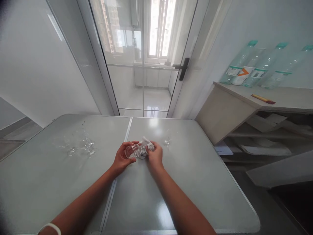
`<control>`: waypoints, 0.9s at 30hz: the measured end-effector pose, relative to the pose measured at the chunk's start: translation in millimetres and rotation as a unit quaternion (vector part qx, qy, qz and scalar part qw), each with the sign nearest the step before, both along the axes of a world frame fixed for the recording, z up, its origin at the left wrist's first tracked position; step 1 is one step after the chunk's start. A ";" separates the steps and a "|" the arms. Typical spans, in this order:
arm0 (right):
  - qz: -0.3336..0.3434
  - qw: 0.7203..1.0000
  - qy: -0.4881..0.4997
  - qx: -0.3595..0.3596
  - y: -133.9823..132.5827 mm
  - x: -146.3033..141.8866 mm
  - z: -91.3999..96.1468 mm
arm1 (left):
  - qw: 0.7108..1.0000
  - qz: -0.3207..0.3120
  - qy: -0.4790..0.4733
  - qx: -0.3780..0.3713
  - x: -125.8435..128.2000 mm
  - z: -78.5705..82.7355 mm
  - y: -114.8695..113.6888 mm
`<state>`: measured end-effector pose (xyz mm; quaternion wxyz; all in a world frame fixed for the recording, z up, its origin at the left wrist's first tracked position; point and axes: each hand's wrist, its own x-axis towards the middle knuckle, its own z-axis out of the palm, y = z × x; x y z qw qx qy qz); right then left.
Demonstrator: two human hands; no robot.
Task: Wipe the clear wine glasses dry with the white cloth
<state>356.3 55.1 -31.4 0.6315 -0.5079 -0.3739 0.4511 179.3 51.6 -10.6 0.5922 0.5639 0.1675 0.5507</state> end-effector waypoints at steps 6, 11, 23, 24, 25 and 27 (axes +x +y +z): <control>0.059 0.997 0.052 0.018 0.3 -1.5 5.1 | 0.999 0.028 0.015 -0.001 -0.4 0.3 -0.7; 0.008 0.999 -0.034 0.008 -0.5 0.1 4.3 | 0.999 0.039 0.004 0.008 -2.6 0.8 1.6; 0.032 0.999 0.004 0.010 -1.7 4.8 10.8 | 1.000 0.016 -0.004 0.006 -7.6 2.4 5.2; 0.013 1.000 0.001 0.008 -1.3 5.9 10.4 | 1.000 0.017 -0.007 0.008 -7.6 2.4 5.6; 0.007 1.000 0.007 0.012 -0.9 6.5 10.3 | 1.000 0.018 -0.010 0.010 -7.4 2.5 5.7; 0.031 0.998 0.041 0.028 -0.1 6.2 11.2 | 1.000 0.021 -0.013 0.011 -6.8 2.5 5.3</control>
